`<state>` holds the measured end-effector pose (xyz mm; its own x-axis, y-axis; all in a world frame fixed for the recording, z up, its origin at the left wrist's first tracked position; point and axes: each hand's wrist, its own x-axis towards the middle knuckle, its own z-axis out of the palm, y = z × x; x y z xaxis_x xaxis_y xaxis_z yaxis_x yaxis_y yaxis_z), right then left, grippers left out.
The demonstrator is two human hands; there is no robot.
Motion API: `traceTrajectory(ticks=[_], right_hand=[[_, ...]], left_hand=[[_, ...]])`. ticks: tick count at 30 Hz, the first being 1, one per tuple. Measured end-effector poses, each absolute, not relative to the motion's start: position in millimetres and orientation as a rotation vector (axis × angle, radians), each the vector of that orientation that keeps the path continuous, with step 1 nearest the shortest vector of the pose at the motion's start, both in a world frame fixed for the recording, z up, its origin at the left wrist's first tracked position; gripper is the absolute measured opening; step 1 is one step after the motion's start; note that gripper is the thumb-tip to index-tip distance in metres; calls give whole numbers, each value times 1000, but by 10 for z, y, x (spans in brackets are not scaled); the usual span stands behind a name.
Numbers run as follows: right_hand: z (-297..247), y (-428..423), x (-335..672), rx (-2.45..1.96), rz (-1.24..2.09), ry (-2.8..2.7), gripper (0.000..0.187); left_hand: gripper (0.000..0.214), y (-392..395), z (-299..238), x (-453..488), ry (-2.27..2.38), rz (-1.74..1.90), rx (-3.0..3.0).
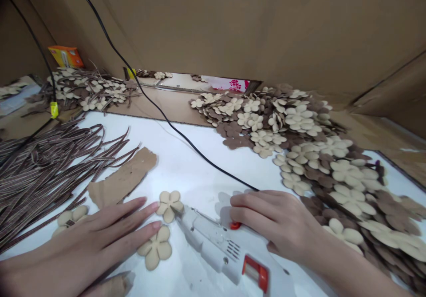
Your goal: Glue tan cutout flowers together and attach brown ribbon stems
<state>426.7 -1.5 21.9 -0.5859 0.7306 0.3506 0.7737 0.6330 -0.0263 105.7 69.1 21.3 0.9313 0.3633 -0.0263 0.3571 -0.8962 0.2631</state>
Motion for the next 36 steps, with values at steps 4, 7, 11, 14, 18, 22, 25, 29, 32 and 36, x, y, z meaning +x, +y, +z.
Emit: traceTrajectory(ticks=[4,7,11,14,18,22,25,29,32,36], right_hand=[[213,-19,4274,-1187,-202,-2537,38],[195,-30,4288,-1193,-183,-2545,34],[171,-51,4314,-1226,-115,-2554,32],[167,-62,4329,-1216,-127,-2566,33],[187,-63,4328,-1232,-141,-2602,30],[194,-42,4324,-1232,-152,-2600,29],[178,-21,4327,-1203,-165,-2581,27],[157,-19,4345,-1237,-98,-2542,30],[164,-29,4358,-1291,-12,-2526,31],[196,-28,4348,-1328,80,-2512,26]], left_hand=[[53,686,224,1067,534,10,2875],[54,684,214,1061,530,7,2873],[56,685,191,1044,523,27,2836],[56,684,189,1040,525,23,2834],[55,679,187,1042,514,9,2904],[60,708,138,1036,505,25,3016],[63,763,86,1047,409,92,3103],[61,815,39,1086,304,198,3236],[54,818,19,1107,290,272,3296],[49,810,-17,1107,286,342,3293]])
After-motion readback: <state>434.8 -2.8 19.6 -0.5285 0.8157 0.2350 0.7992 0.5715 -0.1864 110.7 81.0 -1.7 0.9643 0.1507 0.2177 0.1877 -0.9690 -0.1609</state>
